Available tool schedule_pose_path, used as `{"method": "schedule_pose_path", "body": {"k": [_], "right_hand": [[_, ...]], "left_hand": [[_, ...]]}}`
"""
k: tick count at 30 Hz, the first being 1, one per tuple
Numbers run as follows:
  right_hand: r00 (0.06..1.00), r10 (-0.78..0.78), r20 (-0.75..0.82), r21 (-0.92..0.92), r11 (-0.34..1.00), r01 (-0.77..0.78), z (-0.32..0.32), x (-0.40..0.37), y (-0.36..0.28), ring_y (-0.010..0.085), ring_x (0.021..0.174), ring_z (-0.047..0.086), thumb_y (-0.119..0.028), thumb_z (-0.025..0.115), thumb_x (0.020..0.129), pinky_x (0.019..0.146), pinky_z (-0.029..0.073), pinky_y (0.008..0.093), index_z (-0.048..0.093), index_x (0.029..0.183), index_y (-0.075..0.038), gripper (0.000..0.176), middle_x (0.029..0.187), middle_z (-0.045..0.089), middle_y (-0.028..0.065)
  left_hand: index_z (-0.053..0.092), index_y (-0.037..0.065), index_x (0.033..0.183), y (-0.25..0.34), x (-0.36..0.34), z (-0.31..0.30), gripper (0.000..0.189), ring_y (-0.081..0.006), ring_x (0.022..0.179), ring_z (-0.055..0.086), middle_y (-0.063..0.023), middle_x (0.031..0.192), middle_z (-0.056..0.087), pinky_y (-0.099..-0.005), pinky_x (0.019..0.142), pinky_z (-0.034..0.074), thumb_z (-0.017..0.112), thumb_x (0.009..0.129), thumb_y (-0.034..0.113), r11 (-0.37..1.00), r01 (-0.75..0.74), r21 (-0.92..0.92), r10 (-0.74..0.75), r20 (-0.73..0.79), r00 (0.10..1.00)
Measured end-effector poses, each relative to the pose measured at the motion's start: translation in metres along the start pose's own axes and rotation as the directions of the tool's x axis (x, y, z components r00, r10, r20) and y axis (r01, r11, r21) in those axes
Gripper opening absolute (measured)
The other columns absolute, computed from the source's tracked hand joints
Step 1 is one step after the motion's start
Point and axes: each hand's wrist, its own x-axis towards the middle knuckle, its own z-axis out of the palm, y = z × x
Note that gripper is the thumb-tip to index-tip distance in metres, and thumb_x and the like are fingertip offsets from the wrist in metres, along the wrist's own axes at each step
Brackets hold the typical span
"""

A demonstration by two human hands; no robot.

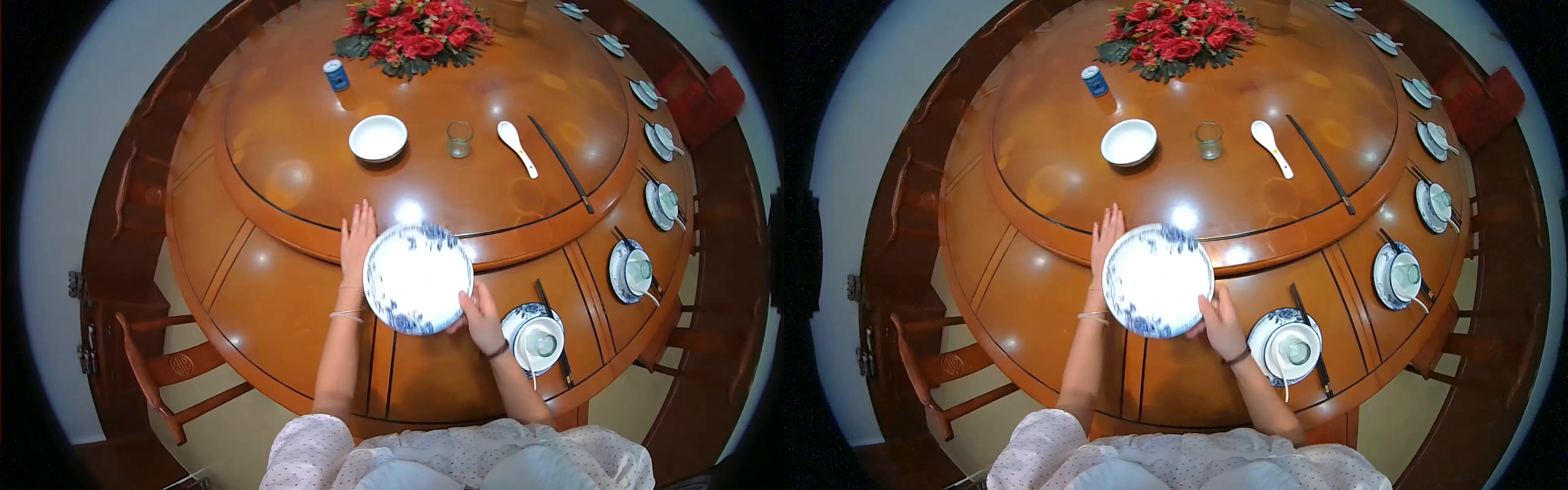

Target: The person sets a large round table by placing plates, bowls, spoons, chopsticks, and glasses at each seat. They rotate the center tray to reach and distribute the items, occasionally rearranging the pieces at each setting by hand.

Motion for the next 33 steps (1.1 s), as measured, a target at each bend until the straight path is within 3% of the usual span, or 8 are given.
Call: {"method": "schedule_pose_path", "body": {"k": [2,4,6,8,10,16,22,33], "right_hand": [[0.994,-0.100,0.050,-0.010,0.995,0.101,0.021,0.029,-0.012,0.0196,0.057,0.061,-0.014,0.042,0.092,0.046,0.051,0.0247,0.031,0.112,0.002,0.029,0.086,0.058,0.0164],[0.995,-0.099,0.030,0.033,0.995,0.098,0.053,0.058,-0.018,0.0203,0.056,0.060,-0.015,0.043,0.091,0.047,0.051,0.0251,0.034,0.110,0.000,0.025,0.086,0.057,0.0153],[0.991,-0.096,0.096,0.038,0.995,0.093,0.079,0.097,-0.014,0.0224,0.056,0.061,-0.013,0.042,0.091,0.045,0.052,0.0273,0.030,0.111,0.001,0.027,0.086,0.057,0.0176],[0.991,-0.117,0.063,0.094,0.989,0.111,0.108,0.137,-0.008,0.0254,0.055,0.061,-0.013,0.043,0.090,0.044,0.053,0.0304,0.030,0.107,0.002,0.026,0.083,0.056,0.0198],[0.997,-0.070,0.035,0.003,0.998,0.070,0.131,0.176,-0.008,0.0284,0.054,0.061,-0.012,0.042,0.090,0.042,0.053,0.0334,0.028,0.102,0.002,0.024,0.081,0.055,0.0226],[0.997,-0.052,-0.060,0.024,0.998,0.053,0.161,0.259,0.002,0.0331,0.058,0.062,-0.012,0.037,0.091,0.045,0.055,0.0371,0.019,0.097,-0.001,0.022,0.084,0.053,0.0277],[0.985,-0.092,-0.147,-0.007,0.996,0.092,0.169,0.282,0.013,0.0361,0.059,0.062,-0.010,0.038,0.091,0.046,0.056,0.0392,0.019,0.098,-0.001,0.022,0.086,0.051,0.0293],[0.987,-0.064,-0.144,0.011,0.998,0.066,0.208,0.315,0.023,0.0370,0.056,0.062,-0.009,0.039,0.091,0.042,0.055,0.0386,0.019,0.099,0.001,0.024,0.087,0.051,0.0308]], "left_hand": [[0.031,0.002,0.130,0.009,-0.013,0.008,0.061,-0.0242,0.127,0.026,-0.0128,0.137,0.030,-0.0416,0.103,0.020,0.043,0.085,0.041,0.957,0.024,-0.290,-0.033,-0.029,0.999],[0.038,0.004,0.126,0.025,-0.028,0.017,0.058,-0.0258,0.116,0.039,-0.0123,0.126,0.043,-0.0385,0.096,0.032,0.053,0.080,0.038,0.625,0.014,-0.781,-0.101,-0.063,0.993],[0.048,0.002,0.114,0.044,-0.024,0.037,0.053,-0.0279,0.103,0.050,-0.0128,0.110,0.055,-0.0384,0.089,0.038,0.063,0.074,0.033,0.269,-0.014,-0.963,-0.237,-0.081,0.968],[0.048,-0.001,0.114,0.062,-0.005,-0.037,0.054,-0.0294,0.107,0.047,-0.0154,0.110,0.055,-0.0397,0.092,0.035,0.061,0.075,0.034,0.770,0.260,-0.583,-0.171,0.204,0.964],[0.028,-0.004,0.131,0.075,-0.003,-0.032,0.066,-0.0309,0.126,0.027,-0.0203,0.136,0.028,-0.0373,0.104,0.022,0.039,0.087,0.044,0.916,0.113,-0.386,-0.089,0.079,0.993],[0.036,-0.008,0.125,0.121,0.002,-0.017,0.059,-0.0308,0.130,0.022,-0.0193,0.138,0.028,-0.0426,0.106,0.017,0.047,0.086,0.035,0.762,-0.139,-0.633,-0.008,-0.224,0.975],[0.041,0.000,0.124,0.148,0.000,-0.039,0.051,-0.0223,0.132,0.019,-0.0092,0.139,0.029,-0.0472,0.105,0.015,0.043,0.088,0.034,0.756,-0.196,-0.625,0.107,-0.178,0.978],[0.048,-0.001,0.118,0.190,0.010,-0.036,0.046,-0.0240,0.127,0.029,-0.0114,0.132,0.038,-0.0465,0.104,0.019,0.049,0.084,0.030,0.647,-0.368,-0.667,0.241,-0.279,0.930]]}}
